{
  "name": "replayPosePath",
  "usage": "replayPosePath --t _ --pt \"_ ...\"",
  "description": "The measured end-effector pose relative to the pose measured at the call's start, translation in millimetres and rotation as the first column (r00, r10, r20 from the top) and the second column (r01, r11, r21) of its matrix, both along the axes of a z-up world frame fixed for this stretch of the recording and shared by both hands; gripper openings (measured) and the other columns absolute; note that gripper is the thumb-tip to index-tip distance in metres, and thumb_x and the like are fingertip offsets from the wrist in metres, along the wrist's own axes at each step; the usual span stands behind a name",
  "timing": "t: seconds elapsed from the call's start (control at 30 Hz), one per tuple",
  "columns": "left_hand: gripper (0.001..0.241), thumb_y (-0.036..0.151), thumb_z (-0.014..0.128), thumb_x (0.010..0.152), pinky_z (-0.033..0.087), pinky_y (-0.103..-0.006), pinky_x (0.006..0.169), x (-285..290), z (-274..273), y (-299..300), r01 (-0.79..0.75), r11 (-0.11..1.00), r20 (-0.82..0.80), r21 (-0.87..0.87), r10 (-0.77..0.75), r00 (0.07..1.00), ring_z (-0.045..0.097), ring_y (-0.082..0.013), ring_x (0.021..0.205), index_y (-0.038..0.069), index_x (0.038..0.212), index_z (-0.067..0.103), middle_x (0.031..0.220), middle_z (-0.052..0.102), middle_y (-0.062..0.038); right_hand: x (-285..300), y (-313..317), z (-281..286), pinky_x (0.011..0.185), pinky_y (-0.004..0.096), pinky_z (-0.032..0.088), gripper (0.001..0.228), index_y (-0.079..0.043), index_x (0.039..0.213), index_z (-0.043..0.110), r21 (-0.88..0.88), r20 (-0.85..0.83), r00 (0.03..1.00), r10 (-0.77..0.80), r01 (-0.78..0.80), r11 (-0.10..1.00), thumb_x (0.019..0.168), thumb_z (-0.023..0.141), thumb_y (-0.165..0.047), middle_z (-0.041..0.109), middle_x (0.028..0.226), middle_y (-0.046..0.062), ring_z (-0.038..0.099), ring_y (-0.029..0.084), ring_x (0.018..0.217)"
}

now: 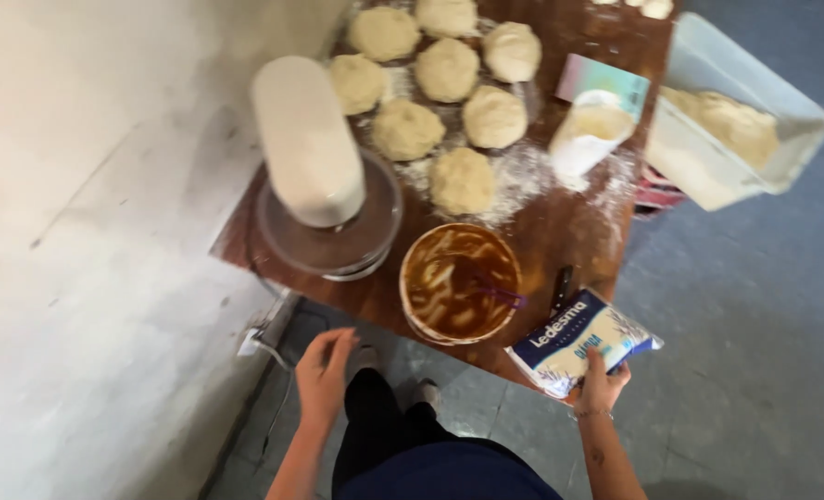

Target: Dividing dough into portions using a scale and then setting up a stand mixer for filling.

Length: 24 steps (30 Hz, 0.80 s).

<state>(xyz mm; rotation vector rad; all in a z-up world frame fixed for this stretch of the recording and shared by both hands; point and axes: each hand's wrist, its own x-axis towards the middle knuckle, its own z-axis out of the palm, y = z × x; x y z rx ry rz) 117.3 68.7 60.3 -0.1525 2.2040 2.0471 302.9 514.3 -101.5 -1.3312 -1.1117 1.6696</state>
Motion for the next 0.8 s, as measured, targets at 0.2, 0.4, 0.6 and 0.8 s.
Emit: replayPosePath --t 0.2,0.4,0.6,0.8 --pt "0.023 0.022 0.073 0.089 0.052 -0.041 0.09 -54 61 12 -0.082 0.877 -0.417 -0.473 -0.141 0.898 0.066 -0.0293 0.103 0.008 0.107 0.072 0.105 0.073 -0.01 17 18 2 0.094 0.045 0.053 0.06 0.003 0.126 0.066 0.197 0.759 0.608 0.234 -0.557 0.807 0.087 0.081 -0.04 0.072 0.121 0.024 0.069 0.032 0.107" --pt "0.047 0.024 0.076 0.091 0.04 -0.0484 0.107 -159 87 16 -0.348 0.751 -0.748 -0.562 -0.282 0.6 0.049 -0.0352 0.133 0.008 0.132 0.062 0.137 0.057 -0.014 -31 -45 105 0.089 0.043 0.049 0.062 0.002 0.133 0.061 0.546 0.771 0.635 -0.04 -0.628 0.555 0.084 0.084 -0.027 0.06 0.127 0.025 0.051 0.035 0.119" --pt "0.035 0.032 0.075 0.093 0.04 -0.0469 0.11 -206 98 16 -0.227 0.807 -0.717 -0.545 -0.309 0.625 0.052 -0.0281 0.132 0.012 0.122 0.07 0.132 0.064 -0.005 -203 -209 244 0.089 0.037 0.055 0.042 -0.01 0.116 0.069 0.429 0.738 0.296 0.607 -0.9 -0.083 0.078 0.08 -0.024 0.068 0.119 0.011 0.067 0.025 0.104" --pt "0.038 0.037 0.075 0.092 0.041 -0.0448 0.109 -222 108 3 -0.135 0.792 -0.667 -0.596 -0.394 0.633 0.053 -0.0264 0.129 0.011 0.119 0.073 0.13 0.066 -0.005 -296 -261 192 0.092 0.044 0.044 0.049 -0.004 0.121 0.066 0.456 0.889 0.265 0.373 -0.581 -0.674 0.08 0.071 -0.032 0.063 0.114 0.013 0.058 0.032 0.106"
